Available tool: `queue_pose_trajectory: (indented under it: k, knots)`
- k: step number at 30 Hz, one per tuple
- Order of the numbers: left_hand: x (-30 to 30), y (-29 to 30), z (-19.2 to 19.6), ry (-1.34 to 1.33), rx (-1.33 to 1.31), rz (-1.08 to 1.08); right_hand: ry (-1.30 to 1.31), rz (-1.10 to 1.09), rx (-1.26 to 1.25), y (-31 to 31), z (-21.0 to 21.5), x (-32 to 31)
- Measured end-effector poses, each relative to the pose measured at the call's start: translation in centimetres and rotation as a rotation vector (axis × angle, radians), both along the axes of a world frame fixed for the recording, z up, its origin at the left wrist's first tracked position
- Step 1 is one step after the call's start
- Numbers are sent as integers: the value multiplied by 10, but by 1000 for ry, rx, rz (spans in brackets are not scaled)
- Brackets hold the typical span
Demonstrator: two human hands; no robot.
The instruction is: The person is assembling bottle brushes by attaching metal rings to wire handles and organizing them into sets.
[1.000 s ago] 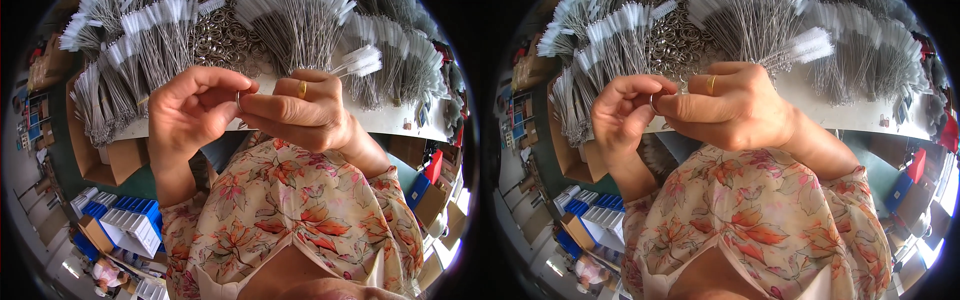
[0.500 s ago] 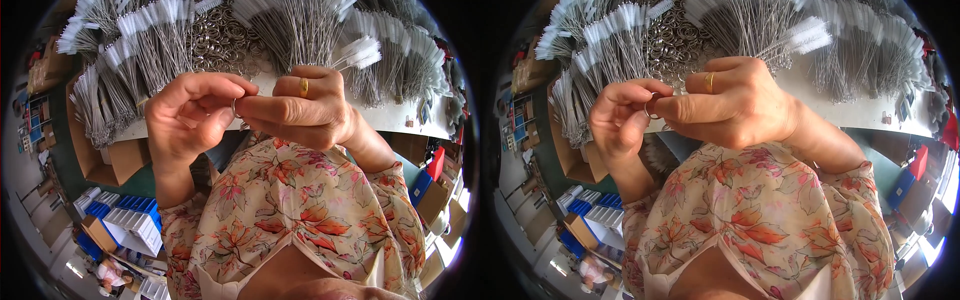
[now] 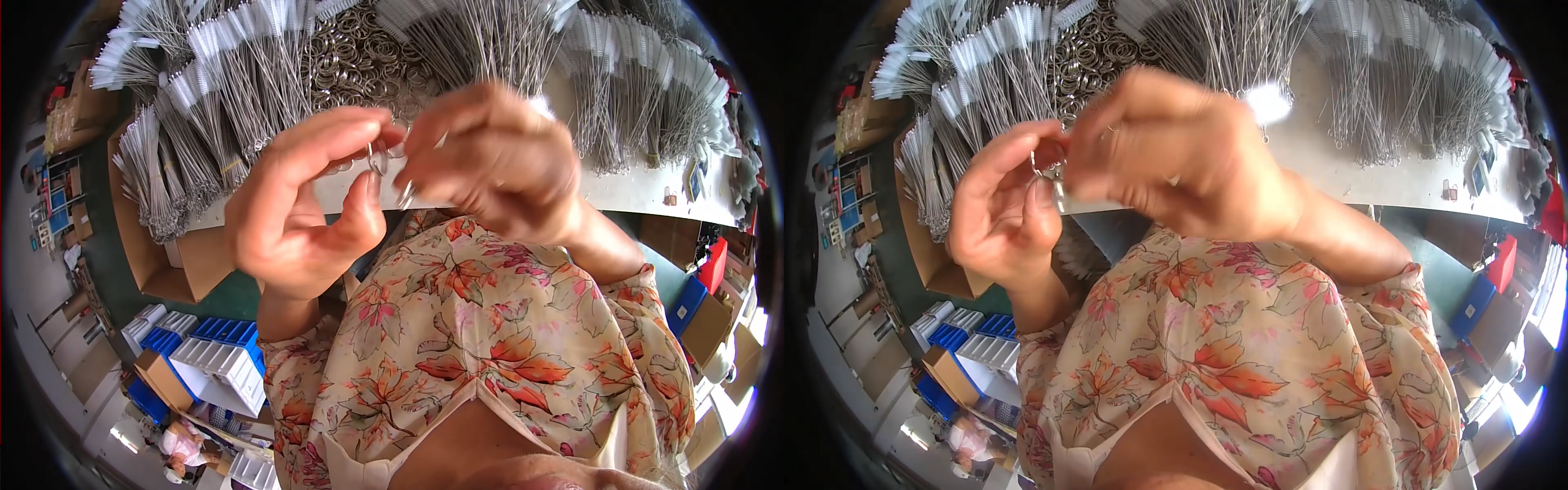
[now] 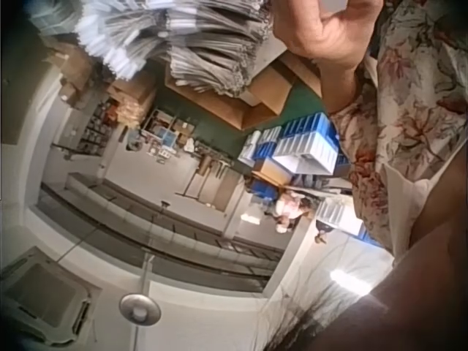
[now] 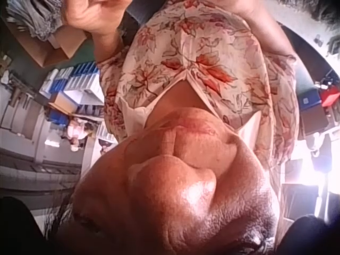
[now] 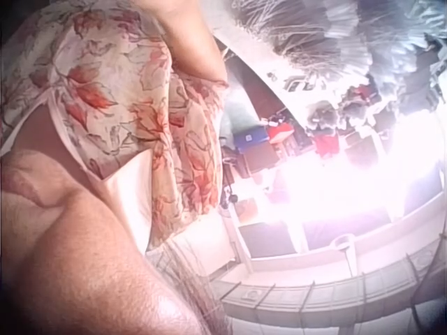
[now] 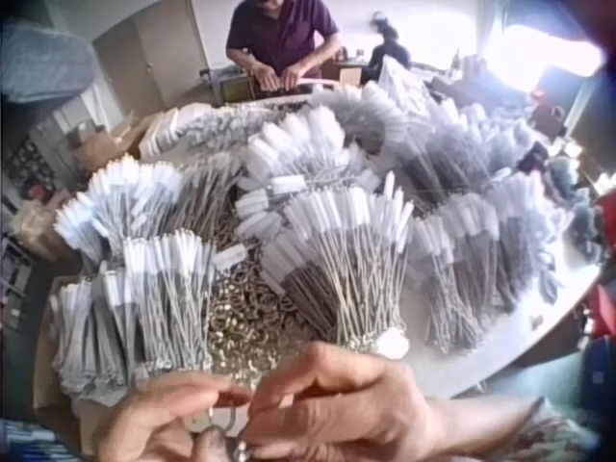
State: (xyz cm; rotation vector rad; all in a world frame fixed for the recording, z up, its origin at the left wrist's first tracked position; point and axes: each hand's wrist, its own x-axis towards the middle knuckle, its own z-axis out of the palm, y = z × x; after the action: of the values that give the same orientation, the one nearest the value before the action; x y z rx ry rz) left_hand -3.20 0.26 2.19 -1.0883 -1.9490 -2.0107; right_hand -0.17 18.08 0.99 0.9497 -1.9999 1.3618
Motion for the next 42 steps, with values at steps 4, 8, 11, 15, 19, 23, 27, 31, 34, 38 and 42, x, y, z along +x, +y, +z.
queue_pose_trajectory:
  k: [4,8,11,15,19,23,27,31,34,38,42]
  knots:
    - [-4,5,-4,192,-39,159,-762,3,-437,-5,19,6]
    - [-5,8,-5,160,-42,195,-1013,121,-656,-13,23,4]
    - [-8,8,-8,122,-51,193,-992,122,-633,-14,20,3]
    - [-8,2,0,-47,-74,89,-967,99,-477,-7,18,-4]
    - [-14,-4,4,-128,-78,9,-1015,112,-302,-1,25,-8]
    - [-17,-15,4,-406,-77,-90,-1267,298,-349,2,24,-15]
    - [-26,-27,2,-534,-104,-171,-1246,265,-454,-13,14,-9]
    - [-21,-40,-13,-632,-396,-131,-869,-100,-18,-27,-27,9]
    - [-42,-71,-22,-439,-734,22,-508,-293,248,-23,-75,26]
    - [-121,-184,-31,-288,-737,692,-437,-301,380,-25,-95,43]
    - [-163,-236,-48,-364,-964,865,-268,-254,535,-31,-98,36]
